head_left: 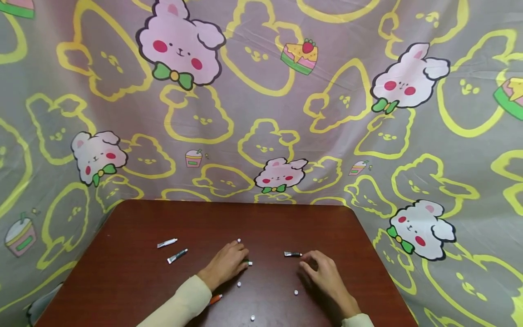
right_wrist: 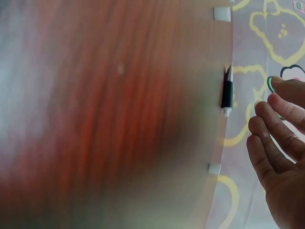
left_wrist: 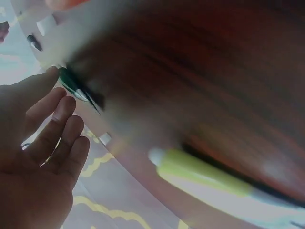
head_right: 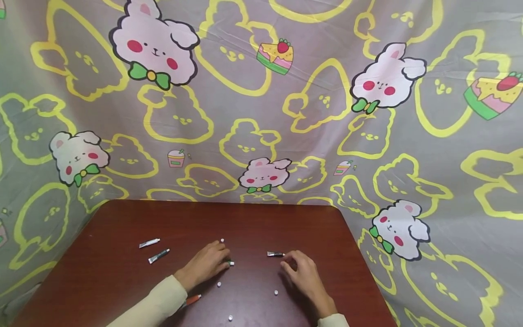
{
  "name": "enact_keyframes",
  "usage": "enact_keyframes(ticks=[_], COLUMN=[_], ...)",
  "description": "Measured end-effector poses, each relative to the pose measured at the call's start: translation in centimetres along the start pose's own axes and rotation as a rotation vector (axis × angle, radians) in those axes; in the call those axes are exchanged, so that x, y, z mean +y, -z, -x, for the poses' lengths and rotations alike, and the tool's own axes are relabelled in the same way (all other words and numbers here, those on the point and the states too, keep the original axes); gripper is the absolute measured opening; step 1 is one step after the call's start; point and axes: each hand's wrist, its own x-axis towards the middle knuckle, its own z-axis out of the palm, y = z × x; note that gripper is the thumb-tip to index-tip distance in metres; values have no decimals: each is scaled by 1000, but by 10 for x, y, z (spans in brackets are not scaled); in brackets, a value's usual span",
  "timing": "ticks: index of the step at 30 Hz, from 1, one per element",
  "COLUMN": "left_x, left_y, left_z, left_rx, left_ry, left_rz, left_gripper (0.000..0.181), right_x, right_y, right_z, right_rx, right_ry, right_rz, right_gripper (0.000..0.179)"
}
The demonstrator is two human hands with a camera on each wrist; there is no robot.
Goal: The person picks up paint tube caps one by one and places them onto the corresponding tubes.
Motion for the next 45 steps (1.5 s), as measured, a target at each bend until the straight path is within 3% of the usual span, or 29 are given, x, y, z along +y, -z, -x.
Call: enact_keyframes(ticks=[11,18,29,34,38,45], left_x=[14,23,34,40,43,47], left_y=[-8,-9,-16,-17,-20,-26], left_z=[-28,-47,-69,-81,-87,-91], left_rx=[17,-51,-2,-32,-60,-56], left_ry=[-21,8,-5,14,32,36], left_rz=[-4,28,28,32,27,26], left_gripper=[25,20,23,23,23,24], right_x=[9,15,27,35,39,41], right_y=[11,17,24,26,29,32], right_z=[0,1,5,7,8,7], right_rx=[20,5,3,10,-9,-39], right_ry=[-14,-60,-72,-75,-107,-140], right_rz=[49,52,126,146,152,144], right_gripper=[22,22,23,22,22,21])
